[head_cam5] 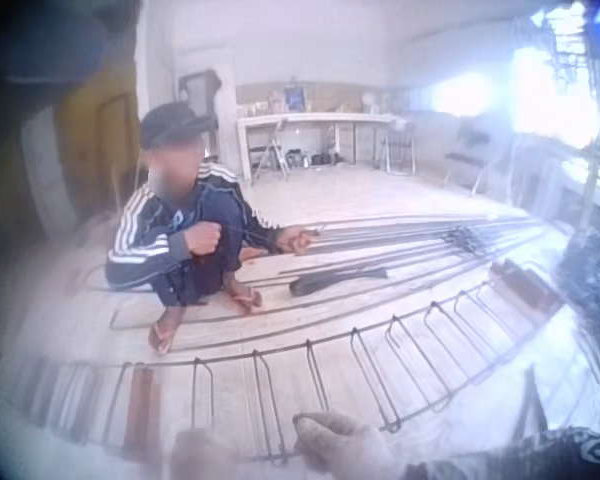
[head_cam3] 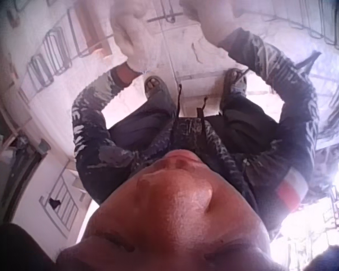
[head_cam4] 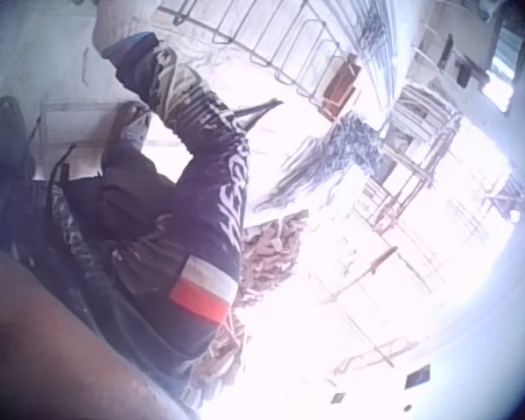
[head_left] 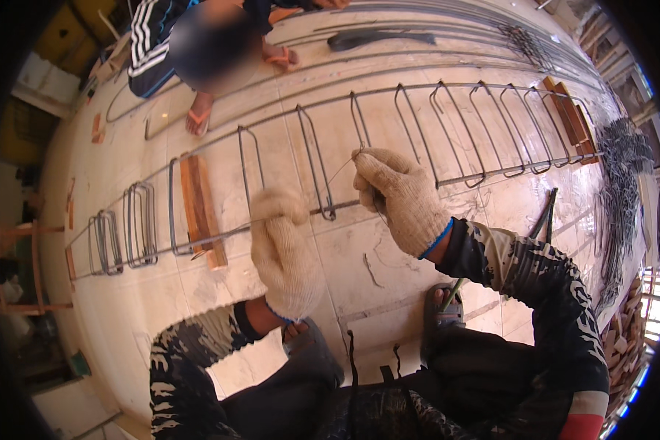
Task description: The person assembles a metal frame structure on the floor by inserting vertical rods into horizontal supports and securing them with wire ties. They use pliers to twist and tighten the wire at each joint, working systematically along the frame.
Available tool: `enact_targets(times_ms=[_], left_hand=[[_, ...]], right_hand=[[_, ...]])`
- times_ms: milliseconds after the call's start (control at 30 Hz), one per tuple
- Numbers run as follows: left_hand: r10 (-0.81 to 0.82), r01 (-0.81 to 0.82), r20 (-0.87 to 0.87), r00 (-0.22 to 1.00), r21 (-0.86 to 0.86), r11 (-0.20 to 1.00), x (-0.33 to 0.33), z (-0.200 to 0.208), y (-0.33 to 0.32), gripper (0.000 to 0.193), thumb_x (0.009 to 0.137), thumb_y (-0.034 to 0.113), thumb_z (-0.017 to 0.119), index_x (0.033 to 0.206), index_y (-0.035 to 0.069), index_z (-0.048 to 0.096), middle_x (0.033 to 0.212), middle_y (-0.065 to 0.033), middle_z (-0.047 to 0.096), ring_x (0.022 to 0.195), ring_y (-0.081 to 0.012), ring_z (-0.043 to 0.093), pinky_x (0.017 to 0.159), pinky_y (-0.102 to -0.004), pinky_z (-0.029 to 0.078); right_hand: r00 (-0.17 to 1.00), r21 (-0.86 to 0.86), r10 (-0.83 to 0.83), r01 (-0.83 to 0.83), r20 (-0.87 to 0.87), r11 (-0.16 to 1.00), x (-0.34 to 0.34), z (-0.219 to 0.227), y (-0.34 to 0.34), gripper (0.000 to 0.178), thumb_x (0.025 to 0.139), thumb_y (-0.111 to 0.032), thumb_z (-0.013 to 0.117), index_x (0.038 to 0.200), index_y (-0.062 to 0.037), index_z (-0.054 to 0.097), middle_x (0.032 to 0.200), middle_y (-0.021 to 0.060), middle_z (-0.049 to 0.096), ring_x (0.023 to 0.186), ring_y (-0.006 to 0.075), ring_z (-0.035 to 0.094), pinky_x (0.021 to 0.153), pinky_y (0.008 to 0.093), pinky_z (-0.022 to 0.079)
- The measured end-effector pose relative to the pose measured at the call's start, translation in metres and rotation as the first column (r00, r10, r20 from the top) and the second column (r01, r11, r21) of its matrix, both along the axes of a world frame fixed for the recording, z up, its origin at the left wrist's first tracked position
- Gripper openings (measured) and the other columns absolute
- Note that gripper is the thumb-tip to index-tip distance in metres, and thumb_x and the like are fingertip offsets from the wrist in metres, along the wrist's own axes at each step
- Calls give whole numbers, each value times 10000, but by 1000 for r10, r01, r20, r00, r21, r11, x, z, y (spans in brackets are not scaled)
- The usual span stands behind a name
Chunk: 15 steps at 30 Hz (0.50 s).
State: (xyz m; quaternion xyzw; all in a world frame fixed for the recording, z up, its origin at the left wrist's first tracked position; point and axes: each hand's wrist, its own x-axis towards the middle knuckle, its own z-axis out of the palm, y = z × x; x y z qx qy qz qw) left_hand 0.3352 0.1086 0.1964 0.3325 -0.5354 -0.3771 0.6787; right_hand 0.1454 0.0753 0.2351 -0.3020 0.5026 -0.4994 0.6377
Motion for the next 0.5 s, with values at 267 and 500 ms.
enact_targets(times_ms=[267, 500], left_hand=[[-121, 809, -855, 505, 420, 411, 12, -8, 2, 255, 1240, 368, 545, 1184, 139, 643, 1124, -29, 653, 1058, -209, 647, 1065, -465, 549], [-54, 908, -938, 342, 315, 278, 9, 12, -18, 248, 1234, 350, 560, 1141, 132, 634, 1004, 4, 621, 937, -175, 644, 968, -430, 601]], right_hand=[[955, -307, 195, -120, 225, 944, -6, 14, -23, 342, 1134, -291, 770, 1326, -8, 750, 1089, 45, 719, 997, 135, 637, 926, 326, 528], [888, -589, 410, -220, 209, 778, -9, 28, -28, 356, 1043, -371, 865, 1245, -87, 789, 1207, 59, 742, 1107, 180, 672, 1013, 373, 530]])
